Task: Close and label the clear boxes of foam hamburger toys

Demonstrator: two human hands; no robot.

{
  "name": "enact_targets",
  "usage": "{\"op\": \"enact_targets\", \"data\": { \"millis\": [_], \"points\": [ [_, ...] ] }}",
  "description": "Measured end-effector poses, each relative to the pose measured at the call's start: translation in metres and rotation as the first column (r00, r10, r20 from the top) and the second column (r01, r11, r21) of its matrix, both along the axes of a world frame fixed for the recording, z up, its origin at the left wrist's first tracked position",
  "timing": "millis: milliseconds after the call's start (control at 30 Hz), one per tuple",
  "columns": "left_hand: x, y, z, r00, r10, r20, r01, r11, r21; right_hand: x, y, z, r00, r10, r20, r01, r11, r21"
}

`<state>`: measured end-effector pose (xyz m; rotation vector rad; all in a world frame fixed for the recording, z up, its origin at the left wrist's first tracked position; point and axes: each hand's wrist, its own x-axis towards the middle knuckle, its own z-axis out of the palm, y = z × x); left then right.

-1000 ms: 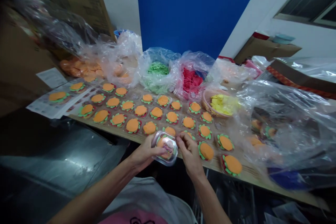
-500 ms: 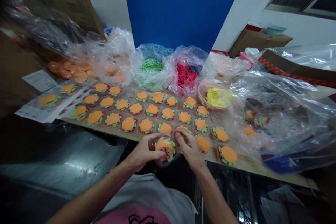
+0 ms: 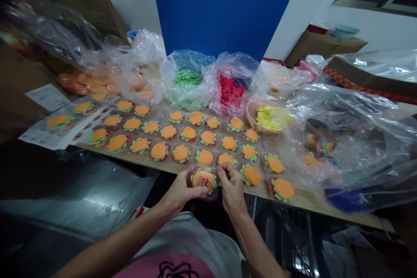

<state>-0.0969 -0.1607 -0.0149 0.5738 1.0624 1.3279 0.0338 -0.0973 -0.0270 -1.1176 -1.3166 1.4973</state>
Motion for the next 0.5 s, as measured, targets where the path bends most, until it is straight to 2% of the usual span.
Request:
{"op": "enact_targets", "data": {
  "millis": [67, 167, 233, 333, 400, 500],
  "points": [
    [-0.001, -0.001, -0.001, 0.999, -0.033, -0.013, 0.033, 0.999, 0.025, 0.004, 0.004, 0.002, 0.996, 0.085, 0.025, -0.085, 0.996, -0.011],
    [-0.007, 0.0, -0.003, 0.981, -0.183, -0.059, 0.186, 0.982, 0.038, 0.008, 0.016, 0.012, 0.945, 0.277, 0.174, -0.283, 0.959, 0.014],
    [-0.01, 0.001, -0.004, 0.958, -0.276, -0.076, 0.279, 0.96, 0.028, 0.007, 0.023, 0.021, 0.87, 0.407, 0.28, -0.433, 0.901, 0.036],
    [-0.012, 0.002, -0.005, 0.926, -0.359, -0.115, 0.361, 0.933, -0.006, 0.0, 0.029, 0.028, 0.715, 0.605, 0.35, -0.652, 0.758, 0.02],
    [-0.013, 0.002, -0.005, 0.911, -0.391, -0.135, 0.392, 0.92, -0.016, -0.005, 0.03, 0.028, 0.662, 0.651, 0.372, -0.704, 0.71, 0.012],
    [-0.013, 0.001, -0.008, 0.904, -0.412, -0.117, 0.415, 0.91, -0.001, -0.011, 0.028, 0.026, 0.647, 0.632, 0.426, -0.706, 0.707, 0.023]
  ]
}}
